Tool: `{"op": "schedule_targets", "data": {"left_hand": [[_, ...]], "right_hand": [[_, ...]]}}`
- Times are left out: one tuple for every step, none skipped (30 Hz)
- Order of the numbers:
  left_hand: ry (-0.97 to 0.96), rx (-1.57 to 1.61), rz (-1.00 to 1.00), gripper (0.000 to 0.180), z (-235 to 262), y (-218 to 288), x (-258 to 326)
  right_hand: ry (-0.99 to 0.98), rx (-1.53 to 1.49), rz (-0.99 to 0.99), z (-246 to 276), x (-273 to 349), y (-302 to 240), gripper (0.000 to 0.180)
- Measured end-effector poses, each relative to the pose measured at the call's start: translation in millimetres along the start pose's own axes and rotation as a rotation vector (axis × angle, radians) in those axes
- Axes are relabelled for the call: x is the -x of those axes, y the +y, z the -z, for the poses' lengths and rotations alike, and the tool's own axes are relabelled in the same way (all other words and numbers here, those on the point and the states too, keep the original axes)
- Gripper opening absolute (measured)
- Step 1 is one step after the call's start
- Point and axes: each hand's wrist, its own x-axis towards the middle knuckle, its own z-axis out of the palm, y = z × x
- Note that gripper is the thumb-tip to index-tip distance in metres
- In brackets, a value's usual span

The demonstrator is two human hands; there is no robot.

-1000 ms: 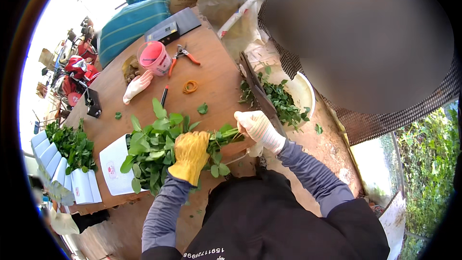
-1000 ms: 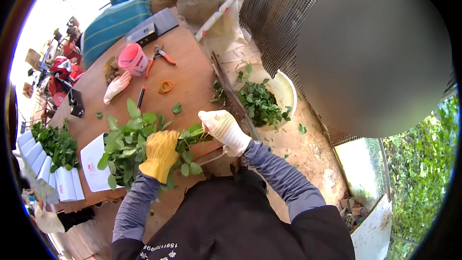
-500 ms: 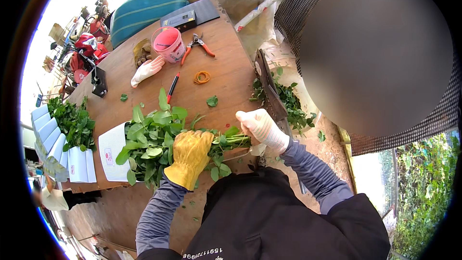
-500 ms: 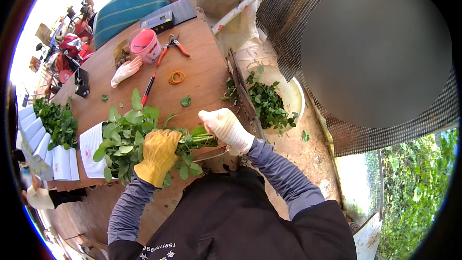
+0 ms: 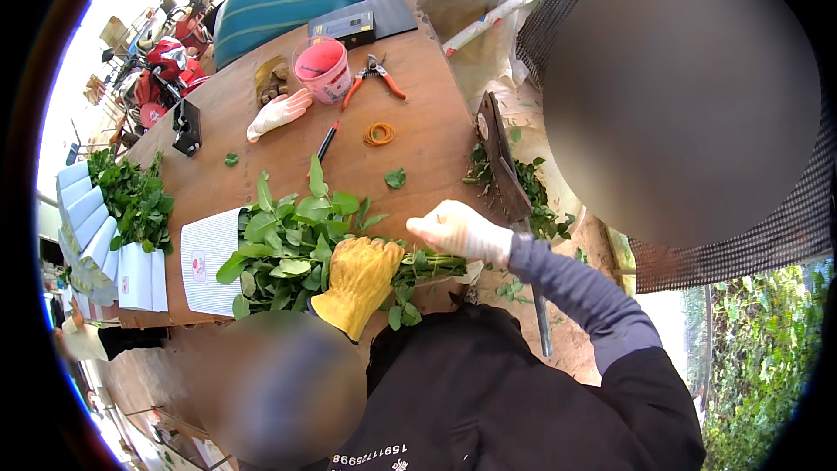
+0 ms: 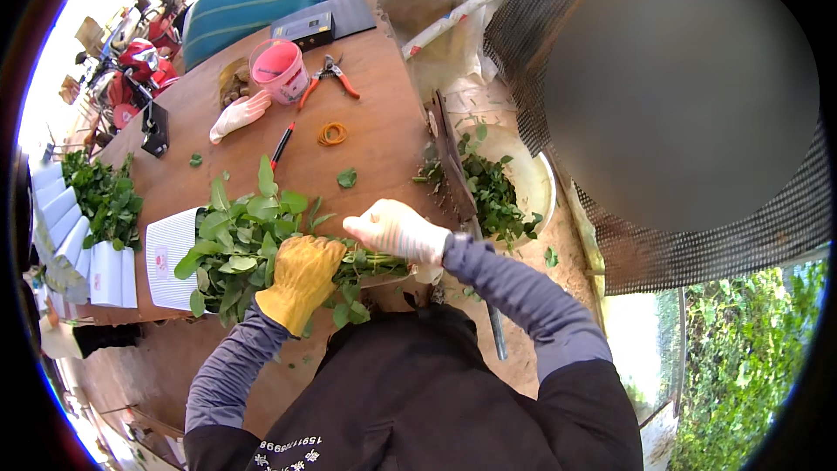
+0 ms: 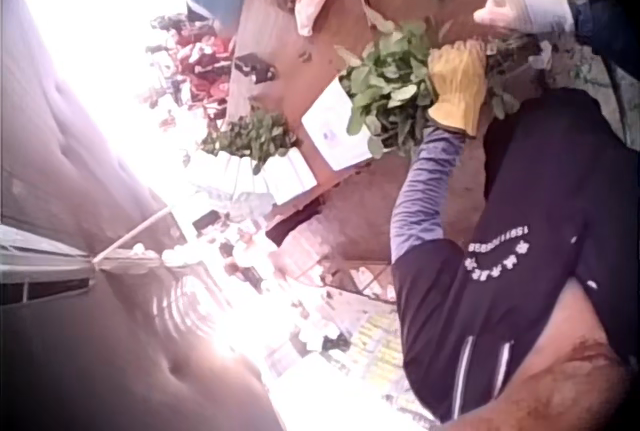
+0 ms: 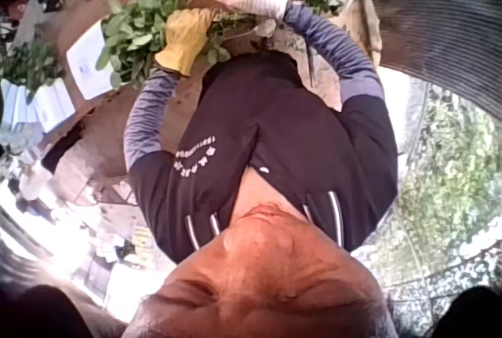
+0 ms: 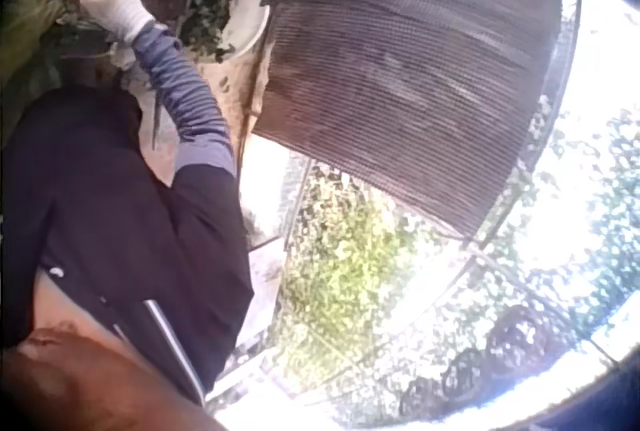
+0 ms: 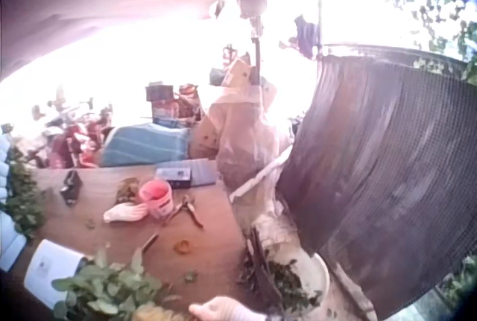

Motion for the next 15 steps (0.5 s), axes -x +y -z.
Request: {"op": "schedule_targets", "data": {"left_hand": [[-0.042, -0.021, 0.022, 0.037, 1, -1, 1], [-0.085, -0.042, 0.042, 0.037, 0, -2, 1], [0.003, -0.008, 0.027, 0.037, 1, -4, 0], [0.026, 0.005, 0.025, 0.037, 3, -4, 0], [0.048, 0.019, 0.023, 0.036, 6, -1, 1], [0.03, 0.017, 0.007, 0.035, 7, 0, 1], [0.012, 0.018, -0.009, 0.034, 7, 2, 0], [-0.006, 0.019, -0.026, 0.033, 7, 4, -2], [0.022, 0.02, -0.029, 0.032, 6, 4, -3], [0.058, 0.025, -0.021, 0.03, 2, 3, -4], [0.094, 0.03, -0.015, 0.029, -1, 1, -7], [0.073, -0.008, -0.024, 0.025, -5, -4, -4], [0.066, 0.007, -0.004, 0.022, -7, -6, -8], [0.06, 0.022, 0.017, 0.02, -8, -6, -16], [0.059, 0.014, 0.056, 0.017, -4, -12, -22]], "right_hand": [[0.007, 0.005, 0.006, -4, 11, -9, 0.053], [0.04, 0.098, 0.175, -5, 29, -19, 0.052], [0.101, 0.155, 0.242, -14, 37, -26, 0.051], [0.096, 0.198, 0.246, -17, 37, -28, 0.051], [0.091, 0.242, 0.249, -19, 34, -29, 0.051], [0.101, 0.156, 0.199, -14, 28, -30, 0.051], [0.111, 0.071, 0.147, -7, 18, -26, 0.051], [0.047, -0.019, -0.02, 1, -1, -8, 0.054], [-0.007, -0.106, -0.106, 0, -16, 9, 0.053], [0.049, 0.071, 0.052, -7, -23, 10, 0.052], [0.105, 0.25, 0.211, -14, -27, 11, 0.052], [0.088, 0.467, 0.131, -19, -18, -16, 0.039], [0.246, 0.422, 0.237, -18, -17, -18, 0.033], [0.402, 0.372, 0.346, -12, -11, -17, 0.029], [0.548, 0.307, 0.483, -5, -12, -21, 0.026]]}}
